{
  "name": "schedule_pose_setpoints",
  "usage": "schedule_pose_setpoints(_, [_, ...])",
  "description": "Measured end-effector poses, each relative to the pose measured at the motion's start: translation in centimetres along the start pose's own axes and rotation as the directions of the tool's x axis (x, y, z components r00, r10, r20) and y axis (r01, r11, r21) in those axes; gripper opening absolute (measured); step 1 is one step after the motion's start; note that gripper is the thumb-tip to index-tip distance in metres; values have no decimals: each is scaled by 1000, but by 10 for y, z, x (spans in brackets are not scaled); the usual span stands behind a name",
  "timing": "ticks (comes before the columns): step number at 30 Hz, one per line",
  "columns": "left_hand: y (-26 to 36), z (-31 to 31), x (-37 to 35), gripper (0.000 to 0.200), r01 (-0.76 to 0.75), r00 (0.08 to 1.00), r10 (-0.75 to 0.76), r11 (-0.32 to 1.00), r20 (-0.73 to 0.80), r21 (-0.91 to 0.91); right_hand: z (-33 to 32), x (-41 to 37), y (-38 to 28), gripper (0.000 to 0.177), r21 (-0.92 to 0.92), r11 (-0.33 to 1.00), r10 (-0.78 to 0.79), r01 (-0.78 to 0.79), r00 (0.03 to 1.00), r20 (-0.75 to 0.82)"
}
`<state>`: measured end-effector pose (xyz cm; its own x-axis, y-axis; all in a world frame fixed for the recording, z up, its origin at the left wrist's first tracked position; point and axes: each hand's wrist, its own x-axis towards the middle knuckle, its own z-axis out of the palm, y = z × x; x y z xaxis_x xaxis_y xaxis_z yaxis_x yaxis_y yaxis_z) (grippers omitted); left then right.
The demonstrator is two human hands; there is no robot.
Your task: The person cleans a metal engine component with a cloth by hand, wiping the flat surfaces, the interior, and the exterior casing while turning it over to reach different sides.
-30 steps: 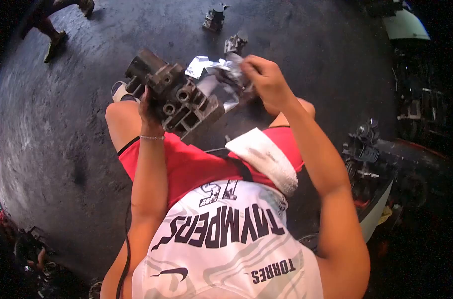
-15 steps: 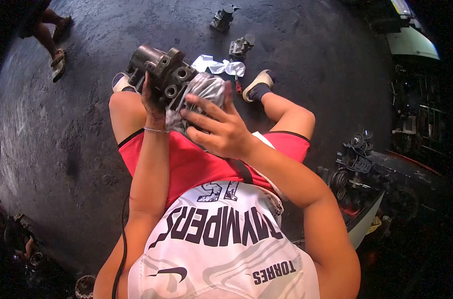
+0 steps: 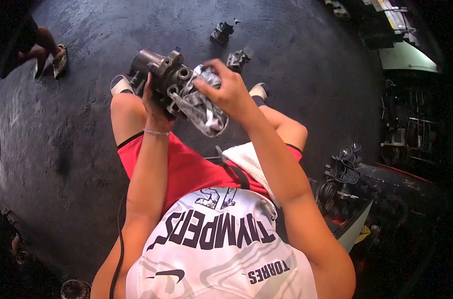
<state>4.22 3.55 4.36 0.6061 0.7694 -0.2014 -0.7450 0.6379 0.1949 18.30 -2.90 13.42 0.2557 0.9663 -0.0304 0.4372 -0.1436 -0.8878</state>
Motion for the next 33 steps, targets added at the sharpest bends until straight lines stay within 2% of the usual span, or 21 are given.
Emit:
schedule_pose_setpoints(2, [-3,-2,-3,50,-29,1000,29,997,3,-66,8,-15,-18,60,-424,892,-141,158,987,72])
schedule_pose_setpoints(3, [-4,-8,-1,51,-28,999,31,995,25,-97,21,-26,-23,57,-474,839,-297,266,955,10])
schedule_pose_setpoints(4, [-4,-7,-3,51,-27,999,29,995,19,-100,29,-29,-21,57,-473,841,-291,262,957,13])
schedule_pose_setpoints(6, [-5,-2,-3,50,-29,999,35,991,40,-129,37,-34,-9,54,-706,598,-508,381,860,34])
schedule_pose_setpoints(7, [-3,-3,-2,50,-12,1000,13,997,11,-82,37,-30,4,48,-644,650,-513,403,858,19])
schedule_pose_setpoints(12, [-3,1,-3,49,0,1000,0,999,-10,-42,35,-20,25,40,-527,705,-575,475,817,-33])
schedule_pose_setpoints(14, [-6,5,-4,48,-76,993,70,994,-90,-75,40,-16,30,33,-461,701,-648,545,756,-91])
schedule_pose_setpoints(15, [-8,2,-2,45,-77,993,67,991,-92,-106,47,-16,24,21,-419,724,-662,548,722,-201])
schedule_pose_setpoints(17, [-11,-5,0,45,-81,993,70,990,-96,-116,55,-20,35,19,-376,758,-633,533,740,-227])
schedule_pose_setpoints(20, [-12,-13,7,43,-83,994,73,989,-79,-124,58,-16,39,10,-371,752,-650,545,706,-280])
schedule_pose_setpoints(21, [-12,-10,7,44,-105,988,91,988,-127,-112,59,-13,39,12,-177,859,-504,481,729,-464])
schedule_pose_setpoints(22, [-12,-8,7,45,-127,978,108,987,-176,-97,53,-10,40,15,72,901,-324,428,774,-545])
schedule_pose_setpoints(23, [-10,-8,7,45,-124,978,106,988,-181,-90,48,-7,41,20,325,861,-131,392,787,-603])
schedule_pose_setpoints(24, [-7,-9,6,46,-87,991,72,988,-115,-130,29,-3,35,25,581,737,45,344,833,-551])
schedule_pose_setpoints(25, [-6,-8,6,48,-46,998,39,985,-43,-166,11,3,47,25,586,732,52,347,830,-556])
schedule_pose_setpoints(27, [-8,-7,7,48,-46,999,42,978,-20,-202,-16,18,61,37,717,631,316,296,746,-586])
schedule_pose_setpoints(28, [-10,-6,8,49,-48,999,50,967,1,-250,-18,16,61,37,715,629,323,306,733,-598])
schedule_pose_setpoints(30, [-11,-3,10,49,-19,1000,24,965,14,-261,-13,16,56,38,777,522,185,353,842,-507])
schedule_pose_setpoints(31, [-11,-5,10,48,-31,999,27,970,-23,-242,10,6,59,39,477,830,12,289,846,-533])
schedule_pose_setpoints(32, [-12,-9,9,48,-45,997,31,974,-67,-222,36,-8,50,39,152,950,-169,271,861,-481])
schedule_pose_setpoints(33, [-10,-22,12,49,18,996,9,952,87,-304,61,-23,41,41,-195,938,-344,287,844,-411])
